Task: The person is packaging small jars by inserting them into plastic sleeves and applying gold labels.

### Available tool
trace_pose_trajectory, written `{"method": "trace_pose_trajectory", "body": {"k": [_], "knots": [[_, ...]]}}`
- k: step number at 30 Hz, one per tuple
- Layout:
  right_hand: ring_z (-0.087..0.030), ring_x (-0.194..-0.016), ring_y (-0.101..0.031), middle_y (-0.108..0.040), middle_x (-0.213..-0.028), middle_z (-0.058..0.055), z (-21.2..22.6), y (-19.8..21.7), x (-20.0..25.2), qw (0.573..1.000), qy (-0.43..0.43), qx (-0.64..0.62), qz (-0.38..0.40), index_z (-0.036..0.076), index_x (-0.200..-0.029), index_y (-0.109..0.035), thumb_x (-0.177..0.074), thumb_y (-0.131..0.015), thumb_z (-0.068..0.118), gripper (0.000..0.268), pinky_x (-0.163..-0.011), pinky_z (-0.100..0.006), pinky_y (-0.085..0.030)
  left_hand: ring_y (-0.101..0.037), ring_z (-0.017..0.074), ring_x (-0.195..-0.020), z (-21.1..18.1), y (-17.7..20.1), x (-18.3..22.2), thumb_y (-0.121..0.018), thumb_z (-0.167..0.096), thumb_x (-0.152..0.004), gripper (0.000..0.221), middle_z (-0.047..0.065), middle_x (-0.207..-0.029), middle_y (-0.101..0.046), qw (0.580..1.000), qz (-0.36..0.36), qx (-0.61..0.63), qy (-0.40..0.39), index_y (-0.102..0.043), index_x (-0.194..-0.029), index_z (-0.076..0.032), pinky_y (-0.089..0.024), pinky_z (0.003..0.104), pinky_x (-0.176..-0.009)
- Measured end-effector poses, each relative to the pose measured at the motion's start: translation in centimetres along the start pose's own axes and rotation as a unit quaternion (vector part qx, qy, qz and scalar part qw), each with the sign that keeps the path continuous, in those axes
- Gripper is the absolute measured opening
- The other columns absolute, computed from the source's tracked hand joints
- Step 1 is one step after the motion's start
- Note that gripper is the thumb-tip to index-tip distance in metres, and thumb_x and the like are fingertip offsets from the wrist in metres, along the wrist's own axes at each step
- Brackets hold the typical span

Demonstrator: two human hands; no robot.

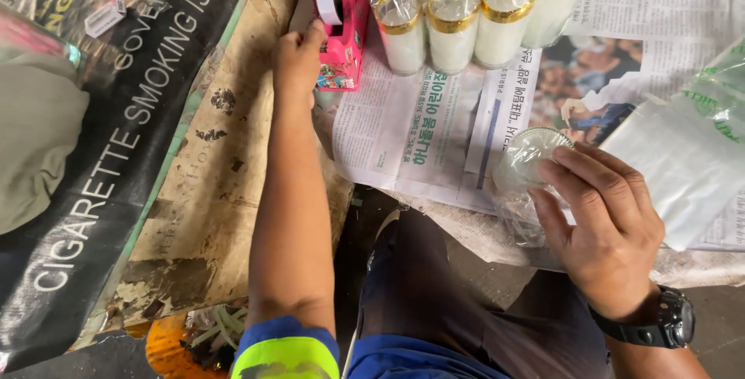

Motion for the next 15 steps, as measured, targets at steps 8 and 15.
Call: {"method": "trace_pose_trajectory", "body": {"k": [8, 15], "knots": [[-0.034, -0.097, -0.057, -0.058, -0.106, -0.017, 0.2, 0.0, 0.0, 1.000, -0.005, 0.002, 0.002, -0.004, -0.099, -0.061, -0.087, -0.063, 0.004, 0.015, -0.085, -0.039, -0.047, -0.050, 0.0169, -0.082, 1.4, 0.7, 2.3, -0.055, -0.016, -0.058, 0.009, 0.010, -0.087, -0.056, 0.872, -0.176, 0.455, 0.035, -0.053, -0.058, -0.007, -0.040, 0.027, -0.061], [-0.034, -0.097, -0.057, -0.059, -0.106, -0.019, 0.1, -0.1, 0.3, 1.000, -0.004, -0.006, -0.011, -0.006, -0.098, -0.062, -0.087, -0.064, 0.004, 0.015, -0.086, -0.040, -0.049, -0.050, 0.0192, -0.095, 3.5, 0.6, 1.9, -0.052, -0.025, -0.074, 0.040, 0.013, -0.101, -0.055, 0.840, -0.076, 0.537, -0.018, -0.060, -0.106, -0.002, -0.043, 0.030, -0.079]]}}
Point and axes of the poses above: each hand's wrist, its own x-axis away from the middle knuckle, its own y-axis out of the back of the hand, z = x × y, the point moved 10 cm from there along -x, towards the middle knuckle
